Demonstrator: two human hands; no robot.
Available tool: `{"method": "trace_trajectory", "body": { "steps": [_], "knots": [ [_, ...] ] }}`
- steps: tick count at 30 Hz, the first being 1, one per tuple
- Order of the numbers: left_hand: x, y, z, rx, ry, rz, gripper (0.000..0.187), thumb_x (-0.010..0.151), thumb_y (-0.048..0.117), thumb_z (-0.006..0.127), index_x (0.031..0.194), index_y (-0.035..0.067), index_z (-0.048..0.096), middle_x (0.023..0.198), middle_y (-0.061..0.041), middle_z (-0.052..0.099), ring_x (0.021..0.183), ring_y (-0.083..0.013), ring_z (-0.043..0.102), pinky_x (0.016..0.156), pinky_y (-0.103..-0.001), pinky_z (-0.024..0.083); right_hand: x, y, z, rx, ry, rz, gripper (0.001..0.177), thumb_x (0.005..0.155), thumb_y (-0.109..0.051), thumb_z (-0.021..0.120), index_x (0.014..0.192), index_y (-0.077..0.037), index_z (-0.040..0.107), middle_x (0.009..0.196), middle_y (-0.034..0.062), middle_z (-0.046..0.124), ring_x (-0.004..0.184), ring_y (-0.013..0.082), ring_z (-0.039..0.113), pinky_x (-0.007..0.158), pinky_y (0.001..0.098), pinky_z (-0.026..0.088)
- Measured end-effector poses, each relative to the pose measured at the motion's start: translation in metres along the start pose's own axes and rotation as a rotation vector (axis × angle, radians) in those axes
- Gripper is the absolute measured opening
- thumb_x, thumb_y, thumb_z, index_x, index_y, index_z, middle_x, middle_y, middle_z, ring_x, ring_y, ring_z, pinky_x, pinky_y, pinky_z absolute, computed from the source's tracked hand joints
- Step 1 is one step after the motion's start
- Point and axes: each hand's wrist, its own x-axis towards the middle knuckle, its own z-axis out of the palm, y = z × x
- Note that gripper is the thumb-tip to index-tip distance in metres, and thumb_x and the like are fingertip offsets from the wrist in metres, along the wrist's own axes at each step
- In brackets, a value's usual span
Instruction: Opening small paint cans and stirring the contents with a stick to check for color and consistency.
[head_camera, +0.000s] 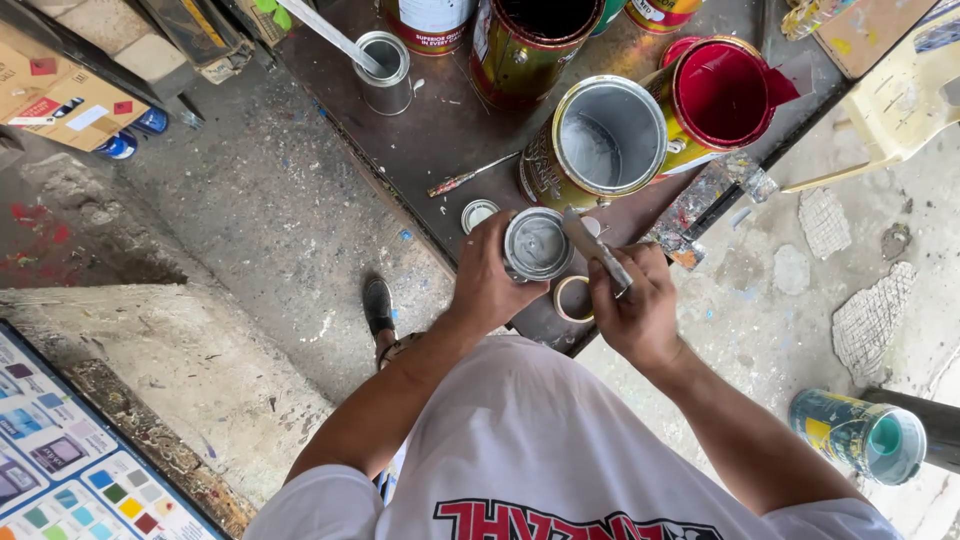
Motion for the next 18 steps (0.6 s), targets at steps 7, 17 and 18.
{"method": "trace_trajectory", "body": {
  "steps": [7, 17, 18],
  "knots": [
    [-0.003, -0.002, 0.005, 0.028, 0.026, -0.005, 0.091, 0.051, 0.028, 0.086, 0.133, 0.003, 0.053, 0.117, -0.016, 0.064, 0.108, -0.0364, 0.068, 0.091, -0.051, 0.053, 0.003, -0.002, 0.003, -0.08, -0.006, -0.07, 0.014, 0.092, 0.0, 0.072, 0.104, 0.005, 0.078, 0.083, 0.0155, 0.062, 0.073, 0.035, 0.062, 0.069, 0.0422, 0.053],
    [-0.002, 0.004, 0.004, 0.058, -0.026, -0.008, 0.091, 0.053, 0.033, 0.084, 0.134, 0.005, 0.054, 0.118, -0.015, 0.065, 0.11, -0.0335, 0.068, 0.095, -0.048, 0.052, 0.007, 0.009, 0.003, -0.111, -0.052, -0.103, 0.02, 0.094, -0.004, 0.07, 0.111, 0.0, 0.079, 0.088, 0.0131, 0.063, 0.078, 0.0345, 0.062, 0.076, 0.0435, 0.053],
    [-0.003, 0.004, 0.004, 0.069, -0.041, -0.01, 0.092, 0.054, 0.035, 0.084, 0.135, 0.006, 0.054, 0.119, -0.014, 0.064, 0.111, -0.0324, 0.068, 0.095, -0.048, 0.052, 0.009, 0.009, 0.002, -0.112, -0.067, -0.108, 0.02, 0.095, -0.006, 0.07, 0.112, -0.001, 0.079, 0.089, 0.0131, 0.063, 0.08, 0.0351, 0.062, 0.078, 0.044, 0.052]
  ]
}}
